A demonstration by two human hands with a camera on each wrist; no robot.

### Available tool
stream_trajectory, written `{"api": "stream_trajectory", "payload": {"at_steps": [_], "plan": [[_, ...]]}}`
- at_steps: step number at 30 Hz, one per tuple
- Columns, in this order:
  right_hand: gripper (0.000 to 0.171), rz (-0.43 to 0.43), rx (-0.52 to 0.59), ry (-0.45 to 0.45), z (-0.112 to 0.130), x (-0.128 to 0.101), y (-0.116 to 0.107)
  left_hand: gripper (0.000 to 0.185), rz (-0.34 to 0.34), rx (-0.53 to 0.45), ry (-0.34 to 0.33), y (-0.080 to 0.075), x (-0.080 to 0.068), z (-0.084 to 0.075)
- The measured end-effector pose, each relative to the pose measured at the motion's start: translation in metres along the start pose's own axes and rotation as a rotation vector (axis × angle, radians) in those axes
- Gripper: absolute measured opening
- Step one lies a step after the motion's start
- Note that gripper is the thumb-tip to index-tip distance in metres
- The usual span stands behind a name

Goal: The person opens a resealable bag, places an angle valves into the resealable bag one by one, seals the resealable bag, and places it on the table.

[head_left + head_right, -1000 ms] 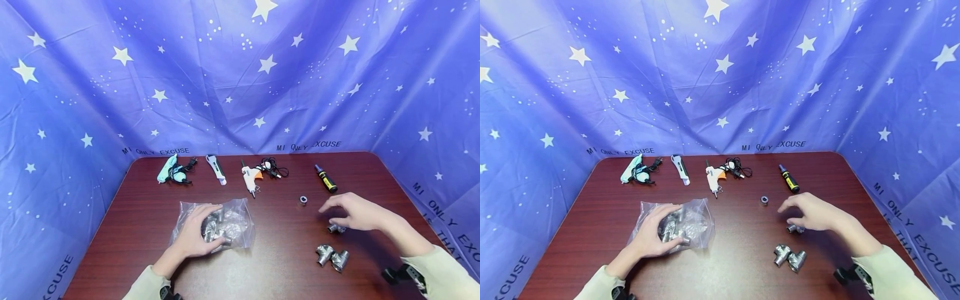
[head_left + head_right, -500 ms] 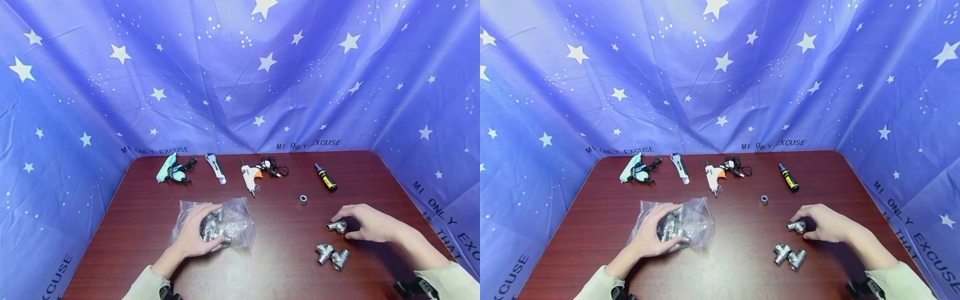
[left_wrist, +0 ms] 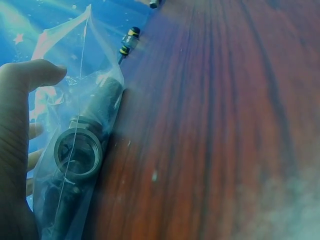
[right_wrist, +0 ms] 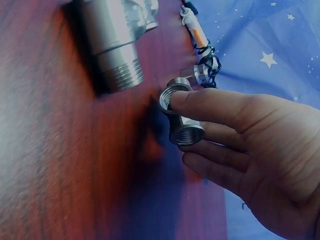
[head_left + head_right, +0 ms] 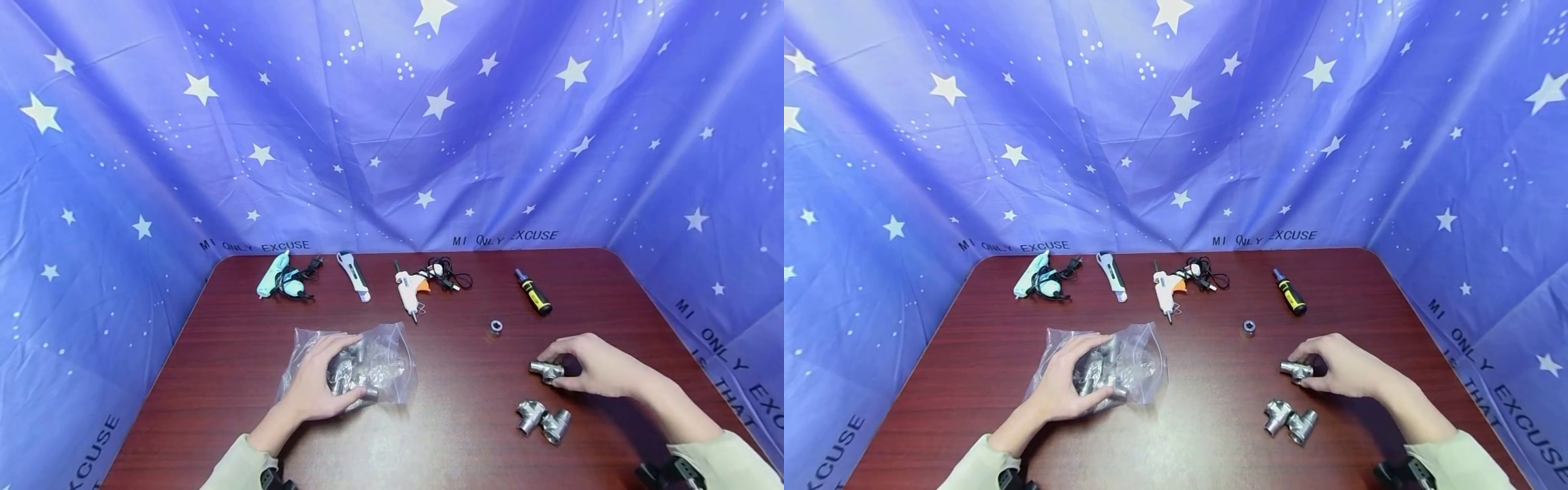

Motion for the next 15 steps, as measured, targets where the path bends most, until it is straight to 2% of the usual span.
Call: {"api": "stream_trajectory", "payload": {"at_steps": [8, 15], "plan": [[0.031, -0.004, 0.016, 0.003, 0.014, 0.021, -0.007, 0.083, 0.008, -0.006, -0.011, 0.000, 0.000, -0.002], [0.030, -0.073, -0.020, 0.002, 0.040, 0.053, -0.009, 0.083, 0.016, -0.003, -0.019, -0.001, 0.000, -0.002]]}}
Point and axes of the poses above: each hand's wrist, its own x-axis towards the middle knuckle, its own y-axis out of the palm, z = x × y, the point moved 3 cm from there along x, towards the middle knuckle, and after that the axes turned 8 degrees about z, right-handed, at the moved point
